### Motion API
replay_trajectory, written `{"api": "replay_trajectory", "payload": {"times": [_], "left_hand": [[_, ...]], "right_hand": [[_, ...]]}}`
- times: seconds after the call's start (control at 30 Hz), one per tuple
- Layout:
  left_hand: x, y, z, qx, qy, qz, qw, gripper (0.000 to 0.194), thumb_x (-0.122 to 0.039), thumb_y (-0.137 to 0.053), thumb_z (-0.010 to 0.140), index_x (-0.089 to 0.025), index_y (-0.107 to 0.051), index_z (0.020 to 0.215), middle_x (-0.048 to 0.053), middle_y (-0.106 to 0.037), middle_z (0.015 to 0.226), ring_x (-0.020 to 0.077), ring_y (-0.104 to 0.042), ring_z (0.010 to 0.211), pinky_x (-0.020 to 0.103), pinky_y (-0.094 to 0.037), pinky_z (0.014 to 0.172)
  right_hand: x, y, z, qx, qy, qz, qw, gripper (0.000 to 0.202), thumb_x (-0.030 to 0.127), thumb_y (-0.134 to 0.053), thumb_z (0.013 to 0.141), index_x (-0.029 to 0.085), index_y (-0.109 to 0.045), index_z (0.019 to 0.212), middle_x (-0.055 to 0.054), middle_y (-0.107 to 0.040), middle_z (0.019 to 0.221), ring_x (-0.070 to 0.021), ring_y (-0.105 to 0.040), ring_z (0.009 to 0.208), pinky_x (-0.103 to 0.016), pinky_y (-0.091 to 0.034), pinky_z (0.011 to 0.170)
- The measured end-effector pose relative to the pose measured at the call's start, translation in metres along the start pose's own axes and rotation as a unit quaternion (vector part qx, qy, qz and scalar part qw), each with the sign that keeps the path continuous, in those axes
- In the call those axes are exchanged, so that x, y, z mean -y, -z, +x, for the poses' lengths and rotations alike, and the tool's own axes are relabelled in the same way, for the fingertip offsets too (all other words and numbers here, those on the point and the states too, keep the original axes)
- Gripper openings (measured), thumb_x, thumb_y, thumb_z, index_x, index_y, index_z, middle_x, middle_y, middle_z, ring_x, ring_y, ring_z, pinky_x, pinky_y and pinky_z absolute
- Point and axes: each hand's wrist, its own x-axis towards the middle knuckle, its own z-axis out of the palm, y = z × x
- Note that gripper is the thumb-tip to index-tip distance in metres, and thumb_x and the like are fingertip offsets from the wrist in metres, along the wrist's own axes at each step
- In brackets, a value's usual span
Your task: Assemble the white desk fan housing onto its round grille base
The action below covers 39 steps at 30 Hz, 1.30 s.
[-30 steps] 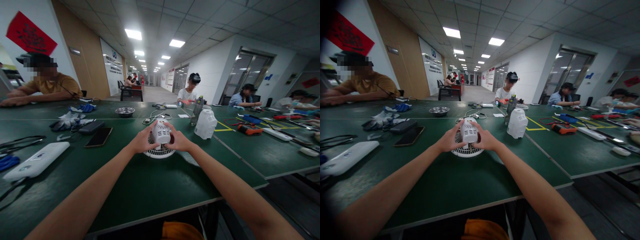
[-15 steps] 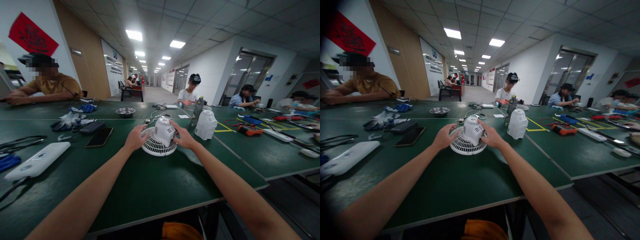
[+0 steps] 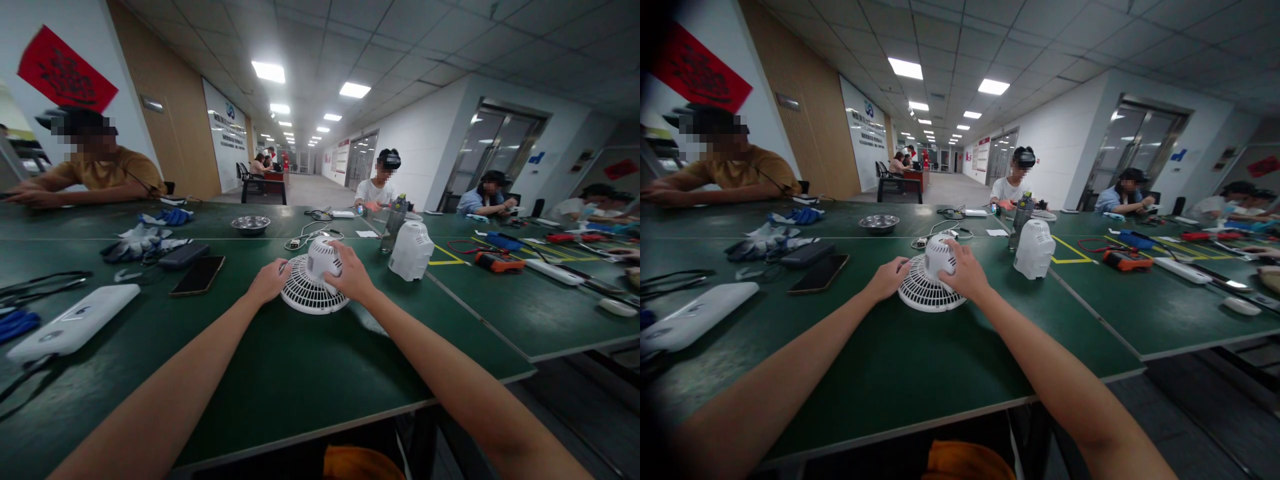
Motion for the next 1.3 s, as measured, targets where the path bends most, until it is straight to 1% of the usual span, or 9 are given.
{"api": "replay_trajectory", "payload": {"times": [0.17,0.3,0.53,0.7,0.87,1.03,1.17,1.23,1.3], "left_hand": [[-0.001,0.001,-0.001,0.005,-0.001,-0.003,1.000,0.057,-0.055,-0.035,0.096,-0.014,-0.056,0.131,0.016,-0.068,0.123,0.0272,-0.066,0.107,0.038,-0.049,0.089],[0.000,-0.001,0.001,0.000,0.007,0.003,1.000,0.054,-0.051,-0.037,0.096,-0.014,-0.057,0.130,0.016,-0.067,0.124,0.0272,-0.065,0.110,0.037,-0.047,0.093],[0.001,-0.003,0.002,-0.006,0.007,-0.012,1.000,0.057,-0.054,-0.036,0.096,-0.014,-0.057,0.131,0.016,-0.067,0.124,0.0277,-0.065,0.110,0.037,-0.047,0.091],[0.000,-0.002,0.002,-0.010,0.004,-0.008,1.000,0.057,-0.054,-0.036,0.097,-0.014,-0.057,0.131,0.017,-0.067,0.123,0.0281,-0.064,0.110,0.037,-0.047,0.091],[-0.002,-0.001,0.001,-0.005,0.005,-0.013,1.000,0.058,-0.054,-0.036,0.096,-0.013,-0.056,0.132,0.017,-0.067,0.124,0.0275,-0.065,0.109,0.036,-0.047,0.089],[-0.004,0.000,-0.001,0.009,0.040,-0.003,0.999,0.061,-0.058,-0.033,0.096,-0.016,-0.054,0.134,0.016,-0.069,0.119,0.0278,-0.067,0.103,0.034,-0.048,0.082],[-0.007,0.002,-0.001,0.002,0.074,0.018,0.997,0.064,-0.061,-0.033,0.094,-0.016,-0.057,0.132,0.017,-0.072,0.113,0.0291,-0.068,0.098,0.034,-0.046,0.077],[-0.008,0.001,-0.002,-0.002,0.087,0.030,0.996,0.063,-0.062,-0.034,0.093,-0.016,-0.063,0.123,0.017,-0.073,0.109,0.0299,-0.068,0.095,0.034,-0.045,0.075],[-0.008,0.001,-0.002,0.000,0.105,0.036,0.994,0.062,-0.064,-0.032,0.092,-0.016,-0.070,0.103,0.017,-0.074,0.098,0.0297,-0.068,0.086,0.034,-0.042,0.069]], "right_hand": [[0.001,0.005,0.001,0.008,-0.012,-0.020,1.000,0.071,0.031,-0.065,0.078,0.028,-0.038,0.143,-0.010,-0.054,0.121,-0.0292,-0.053,0.109,-0.047,-0.042,0.099],[0.002,0.005,0.000,0.010,-0.020,-0.038,0.999,0.071,0.033,-0.065,0.077,0.029,-0.038,0.143,-0.009,-0.053,0.121,-0.0281,-0.054,0.107,-0.045,-0.043,0.097],[0.003,0.005,0.001,0.018,-0.039,-0.049,0.998,0.071,0.032,-0.062,0.080,0.028,-0.035,0.145,-0.010,-0.052,0.118,-0.0279,-0.055,0.104,-0.044,-0.044,0.093],[0.001,0.006,0.003,0.009,-0.036,-0.036,0.999,0.073,0.032,-0.064,0.077,0.029,-0.036,0.144,-0.009,-0.053,0.122,-0.0284,-0.053,0.106,-0.045,-0.044,0.095],[0.002,0.006,0.001,0.013,-0.045,-0.030,0.998,0.073,0.033,-0.064,0.078,0.030,-0.036,0.146,-0.010,-0.055,0.119,-0.0301,-0.054,0.106,-0.049,-0.044,0.094],[-0.006,0.006,-0.001,0.011,-0.044,0.030,0.999,0.090,0.033,-0.068,0.076,0.028,-0.021,0.153,-0.011,-0.048,0.141,-0.0325,-0.052,0.121,-0.052,-0.040,0.104],[-0.015,0.009,-0.004,0.070,-0.083,0.060,0.992,0.114,0.042,-0.080,0.067,0.027,-0.010,0.156,-0.013,-0.052,0.137,-0.0350,-0.057,0.118,-0.054,-0.041,0.104],[-0.016,0.011,-0.005,0.091,-0.095,0.059,0.990,0.120,0.044,-0.083,0.063,0.027,-0.009,0.156,-0.013,-0.054,0.134,-0.0355,-0.060,0.114,-0.055,-0.042,0.102],[-0.016,0.011,-0.006,0.084,-0.093,0.052,0.991,0.119,0.043,-0.083,0.063,0.028,-0.010,0.156,-0.013,-0.054,0.135,-0.0355,-0.061,0.113,-0.054,-0.042,0.101]]}}
